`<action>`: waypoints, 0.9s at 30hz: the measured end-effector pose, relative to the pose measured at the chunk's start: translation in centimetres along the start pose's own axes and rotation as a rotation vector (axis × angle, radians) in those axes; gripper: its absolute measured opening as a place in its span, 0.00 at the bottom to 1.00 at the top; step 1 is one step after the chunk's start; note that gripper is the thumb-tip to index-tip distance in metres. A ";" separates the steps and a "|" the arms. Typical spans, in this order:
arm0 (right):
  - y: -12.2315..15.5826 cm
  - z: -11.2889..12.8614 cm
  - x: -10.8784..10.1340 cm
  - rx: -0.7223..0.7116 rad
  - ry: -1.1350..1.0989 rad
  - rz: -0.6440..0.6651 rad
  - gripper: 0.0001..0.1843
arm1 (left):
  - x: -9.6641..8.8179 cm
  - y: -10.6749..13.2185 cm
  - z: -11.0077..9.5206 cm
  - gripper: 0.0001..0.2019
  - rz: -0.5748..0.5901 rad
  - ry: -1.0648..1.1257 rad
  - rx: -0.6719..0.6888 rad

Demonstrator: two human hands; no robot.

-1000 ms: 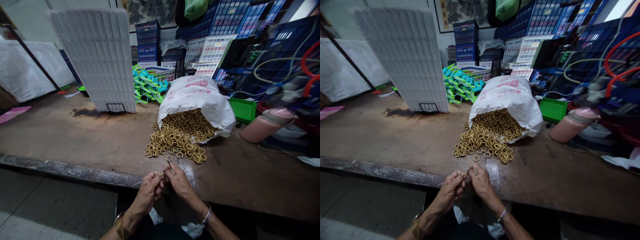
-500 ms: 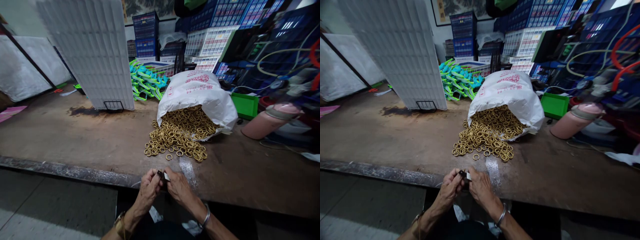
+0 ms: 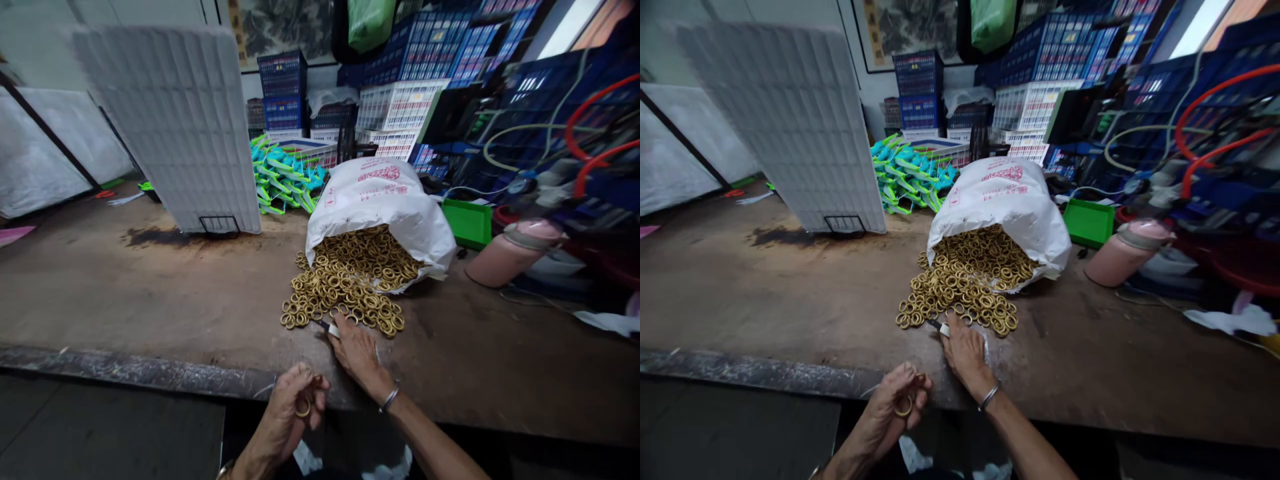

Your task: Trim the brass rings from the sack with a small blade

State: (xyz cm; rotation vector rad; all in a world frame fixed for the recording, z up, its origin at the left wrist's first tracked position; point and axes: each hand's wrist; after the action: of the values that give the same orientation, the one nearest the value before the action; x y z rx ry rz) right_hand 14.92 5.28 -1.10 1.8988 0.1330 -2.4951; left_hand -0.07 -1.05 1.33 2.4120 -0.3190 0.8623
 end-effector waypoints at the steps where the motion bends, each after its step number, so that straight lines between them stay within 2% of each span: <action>1: -0.1 0.0 0.1 0.005 -0.003 0.008 0.09 | -0.2 -0.1 0.0 0.08 0.007 0.041 -0.007; 6: -0.5 -0.8 1.0 0.012 -0.065 -0.046 0.10 | -1.4 -1.1 -0.1 0.08 0.006 0.221 -0.104; 9: 0.0 -1.0 1.1 -0.039 -0.173 -0.041 0.08 | -1.7 -1.8 0.0 0.12 -0.100 0.222 -0.110; 11: 0.7 -0.6 0.7 -0.072 -0.320 -0.029 0.06 | -1.5 -2.1 0.0 0.12 -0.163 0.154 -0.071; 13: 1.7 0.2 0.0 -0.094 -0.473 -0.018 0.03 | -1.1 -2.1 0.0 0.14 -0.165 0.050 0.003; 16: 2.9 1.4 -1.0 -0.122 -0.636 0.029 0.06 | -0.6 -2.1 0.0 0.16 -0.138 -0.108 0.118; 18: 3.4 2.0 -1.2 -0.128 -0.720 0.060 0.08 | -0.4 -2.0 0.0 0.17 -0.137 -0.196 0.145; 25: 3.6 2.6 -1.1 -0.023 -0.870 0.109 0.13 | -0.1 -1.2 -0.5 0.18 -0.168 -0.466 0.223; 27: 3.5 2.8 -1.3 -0.006 -0.870 0.114 0.12 | -0.2 -1.0 -0.6 0.18 -0.137 -0.471 0.183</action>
State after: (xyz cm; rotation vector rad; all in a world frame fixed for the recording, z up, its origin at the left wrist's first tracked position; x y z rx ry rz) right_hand 12.74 1.51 0.63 0.6501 0.0205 -2.9403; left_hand -0.15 0.14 1.15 2.7554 -0.2527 0.2626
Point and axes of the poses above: each hand's wrist, its own y-axis away from the middle knuckle, its own x-axis out of the palm, z = x × y, and after that the axes turned 2 degrees about -x, right-handed
